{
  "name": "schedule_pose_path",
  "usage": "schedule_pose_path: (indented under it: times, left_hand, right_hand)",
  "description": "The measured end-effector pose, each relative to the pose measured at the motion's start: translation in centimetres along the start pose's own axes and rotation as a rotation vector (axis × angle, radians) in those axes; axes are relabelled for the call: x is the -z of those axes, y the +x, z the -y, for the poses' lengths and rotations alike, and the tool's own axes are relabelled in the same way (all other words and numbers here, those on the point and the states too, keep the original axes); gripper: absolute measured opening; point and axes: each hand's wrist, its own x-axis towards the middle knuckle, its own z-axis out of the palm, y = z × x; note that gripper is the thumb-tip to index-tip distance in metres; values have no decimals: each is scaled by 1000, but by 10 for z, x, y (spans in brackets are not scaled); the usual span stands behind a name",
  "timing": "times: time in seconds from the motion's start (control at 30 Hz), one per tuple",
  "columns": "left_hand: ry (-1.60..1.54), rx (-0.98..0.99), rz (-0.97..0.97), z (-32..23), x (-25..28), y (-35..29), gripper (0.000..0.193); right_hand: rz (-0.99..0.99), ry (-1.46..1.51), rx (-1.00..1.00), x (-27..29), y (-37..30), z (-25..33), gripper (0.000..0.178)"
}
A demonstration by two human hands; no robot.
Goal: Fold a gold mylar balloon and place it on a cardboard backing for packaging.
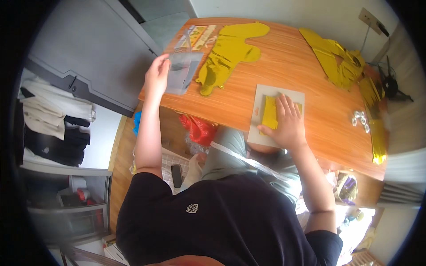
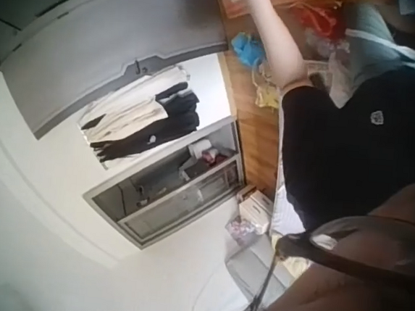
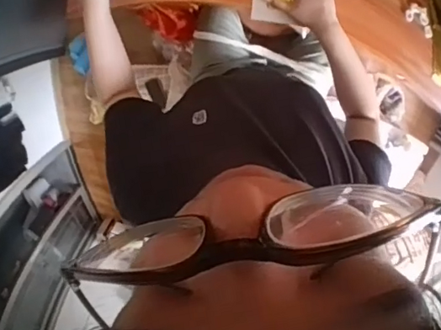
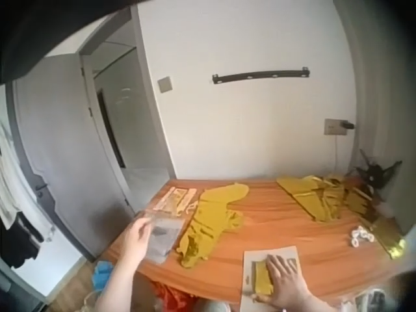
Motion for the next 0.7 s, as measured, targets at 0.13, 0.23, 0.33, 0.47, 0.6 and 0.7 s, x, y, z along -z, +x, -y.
schedule_pose_path:
  times: [0.13,0.23,0.33,0.47,0.6,0.7]
  left_hand:
    - [52,-213,149,-50,-43,-73,28]
    - [168,-382,229,-50,-75,-112,33]
    - [401,-332,336,-66,-83,-135,52]
    - [549,-251,476,-99,-78,-136,66]
    - [206,-649,511,-89,-86,-119,52]
    - [-94,-813,728,-72,-110,-112,49]
  right_hand:
    - [-47,-12,-65,1,-9,-14,107]
    - [-53,-9,-74,0,-11,-19,106]
    - [-64,-8,-100,2,-17,-28,105]
    - [-99,-37,-152,4,-18,-40,105]
    - [-124,-48,-174,3,-18,-48,105]
    - [-132,-54,-181,3,-16,-46,105]
